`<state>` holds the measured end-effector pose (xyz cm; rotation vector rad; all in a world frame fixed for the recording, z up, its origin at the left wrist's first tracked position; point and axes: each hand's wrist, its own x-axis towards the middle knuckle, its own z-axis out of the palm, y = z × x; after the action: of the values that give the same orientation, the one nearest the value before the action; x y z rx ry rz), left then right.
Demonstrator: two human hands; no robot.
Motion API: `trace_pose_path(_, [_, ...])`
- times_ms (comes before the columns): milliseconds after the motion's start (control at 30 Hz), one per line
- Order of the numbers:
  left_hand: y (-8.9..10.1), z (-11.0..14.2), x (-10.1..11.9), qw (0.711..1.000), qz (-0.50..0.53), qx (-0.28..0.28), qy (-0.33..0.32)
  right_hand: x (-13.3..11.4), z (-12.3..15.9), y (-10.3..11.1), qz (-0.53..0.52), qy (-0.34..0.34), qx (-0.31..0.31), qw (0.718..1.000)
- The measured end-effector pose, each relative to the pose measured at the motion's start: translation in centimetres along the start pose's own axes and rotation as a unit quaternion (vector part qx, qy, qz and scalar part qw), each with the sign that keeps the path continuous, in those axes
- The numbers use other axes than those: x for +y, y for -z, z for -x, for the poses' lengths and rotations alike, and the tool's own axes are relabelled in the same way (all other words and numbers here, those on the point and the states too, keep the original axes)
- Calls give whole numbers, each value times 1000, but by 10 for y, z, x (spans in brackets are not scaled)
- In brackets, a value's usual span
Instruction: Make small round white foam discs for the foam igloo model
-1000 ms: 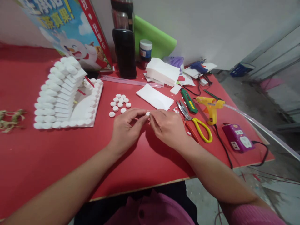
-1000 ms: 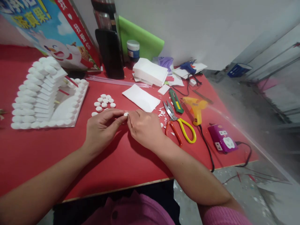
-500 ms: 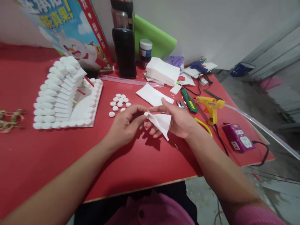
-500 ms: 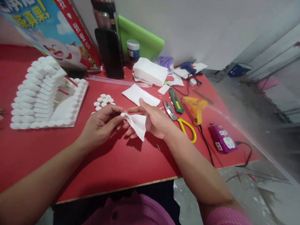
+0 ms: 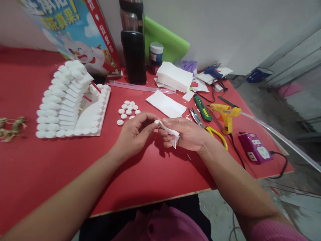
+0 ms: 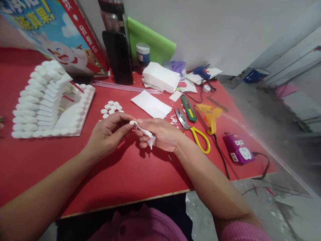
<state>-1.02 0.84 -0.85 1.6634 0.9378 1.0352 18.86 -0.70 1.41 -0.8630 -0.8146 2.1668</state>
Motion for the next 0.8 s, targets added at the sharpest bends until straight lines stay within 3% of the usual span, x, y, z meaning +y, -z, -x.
trace_pose_path(100, [-1, 1, -1, 1000, 19, 4, 15, 2, 0, 1, 124, 58, 48, 989])
trace_pose_path(167, [-2, 0, -1, 999, 41, 10, 32, 3, 1, -1, 231, 104, 109, 961])
trace_pose_path(300, [-5, 0, 4, 994, 77, 37, 70, 7, 1, -9, 384, 181, 223, 877])
trace_pose_path(433, [-9, 1, 7, 991, 93, 57, 75, 13, 1, -14, 508, 275, 269, 771])
trace_pose_path(533, [-10, 2, 8, 988, 116, 58, 80, 14, 2, -11, 589, 340, 241, 692])
trace_pose_path(633, [-6, 2, 8, 985, 139, 36, 97, 12, 5, -5, 645, 387, 171, 637])
trace_pose_path(700, [-2, 1, 8, 983, 147, 17, 109, 9, 6, -1, 656, 407, 133, 621])
trace_pose_path(800, [1, 0, 9, 978, 163, -7, 128, 7, 7, 2, 651, 412, 101, 629])
